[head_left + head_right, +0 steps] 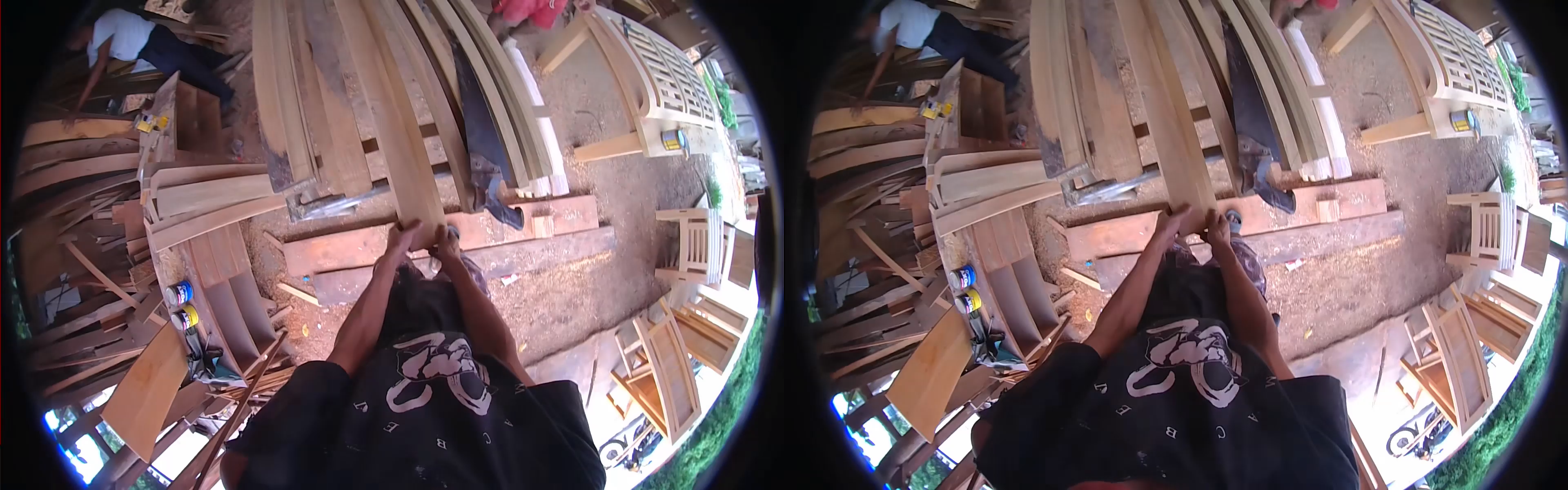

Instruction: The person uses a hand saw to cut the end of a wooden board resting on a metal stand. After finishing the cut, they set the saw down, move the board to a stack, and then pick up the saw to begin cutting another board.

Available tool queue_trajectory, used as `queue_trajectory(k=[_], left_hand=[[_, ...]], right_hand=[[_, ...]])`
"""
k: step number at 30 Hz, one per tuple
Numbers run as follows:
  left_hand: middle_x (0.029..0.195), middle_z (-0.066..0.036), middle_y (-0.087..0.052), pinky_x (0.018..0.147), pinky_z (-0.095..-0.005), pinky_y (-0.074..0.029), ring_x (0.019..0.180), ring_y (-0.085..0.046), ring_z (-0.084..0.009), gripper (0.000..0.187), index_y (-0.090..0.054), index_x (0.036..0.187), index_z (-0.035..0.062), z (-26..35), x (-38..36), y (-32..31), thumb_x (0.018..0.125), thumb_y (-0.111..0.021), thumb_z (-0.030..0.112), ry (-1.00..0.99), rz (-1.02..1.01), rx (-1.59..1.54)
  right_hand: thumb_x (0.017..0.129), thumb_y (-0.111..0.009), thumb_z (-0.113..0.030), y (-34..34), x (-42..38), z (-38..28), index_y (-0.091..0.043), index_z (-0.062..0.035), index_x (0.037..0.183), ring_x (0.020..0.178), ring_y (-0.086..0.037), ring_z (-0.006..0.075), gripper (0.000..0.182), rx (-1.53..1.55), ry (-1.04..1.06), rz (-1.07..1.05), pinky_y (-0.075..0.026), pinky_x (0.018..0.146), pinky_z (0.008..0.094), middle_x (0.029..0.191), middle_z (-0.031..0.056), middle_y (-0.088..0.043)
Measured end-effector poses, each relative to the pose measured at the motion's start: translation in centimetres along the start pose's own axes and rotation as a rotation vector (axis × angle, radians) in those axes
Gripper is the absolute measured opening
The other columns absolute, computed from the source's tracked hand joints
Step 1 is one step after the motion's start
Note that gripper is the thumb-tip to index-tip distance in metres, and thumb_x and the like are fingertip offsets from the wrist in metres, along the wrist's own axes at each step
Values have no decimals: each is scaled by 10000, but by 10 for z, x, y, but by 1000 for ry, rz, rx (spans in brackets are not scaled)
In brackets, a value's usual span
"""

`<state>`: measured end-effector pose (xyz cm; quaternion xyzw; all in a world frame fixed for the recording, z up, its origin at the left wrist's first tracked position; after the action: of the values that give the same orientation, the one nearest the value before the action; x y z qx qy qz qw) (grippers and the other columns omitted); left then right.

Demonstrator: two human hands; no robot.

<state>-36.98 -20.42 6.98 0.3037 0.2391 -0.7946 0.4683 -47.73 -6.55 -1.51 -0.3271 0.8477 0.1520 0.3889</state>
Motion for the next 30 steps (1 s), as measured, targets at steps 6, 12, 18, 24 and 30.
queue_trajectory(k=[6,12,18,24,30], left_hand=[[1196,-350,-658,957,-496,-550,1141,-660,-456,761,-548,1272,-108,71,-65,-16,758,-819,384,-168,116,884],[1067,-338,-696,899,-510,-572,1029,-696,-473,687,-569,1151,-102,76,-72,-41,738,-849,371,-237,114,1010],[1083,-327,-697,900,-516,-570,1042,-692,-470,752,-574,1178,-71,78,-62,-47,696,-902,404,-345,-3,961],[1019,-263,-718,820,-505,-576,952,-706,-456,728,-580,1155,-33,65,-54,-51,673,-928,388,-418,75,961],[1179,-181,-675,897,-435,-521,1076,-662,-312,751,-516,1298,20,57,-35,-54,777,-867,431,-142,-90,511]], right_hand=[[773,-856,-495,-4,11,23,-426,114,1430,1023,-682,408,994,-756,892,-21,-561,841,539,1185,271,-655],[853,-635,-364,-6,134,131,-518,52,1284,931,-692,383,610,57,469,-311,-589,792,488,1058,215,-673],[617,-970,-297,9,-39,-52,-578,34,1201,868,-699,432,777,-611,1048,-82,-572,758,487,963,225,-691],[685,-947,-317,14,-55,-74,-629,-22,1213,928,-714,391,684,-602,1001,-160,-574,776,470,1022,208,-704],[655,-957,-422,22,0,-19,-704,-37,1072,854,-725,377,622,-794,596,-191,-580,758,453,937,213,-723]])
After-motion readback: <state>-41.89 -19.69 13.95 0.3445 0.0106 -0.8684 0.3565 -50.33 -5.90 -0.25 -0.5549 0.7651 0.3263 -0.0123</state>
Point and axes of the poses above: each hand's wrist, its own x-axis towards the middle knuckle, its own y-axis out of the back of the hand, z = x × y, the point moved 5 cm from there along x, towards the middle knuckle
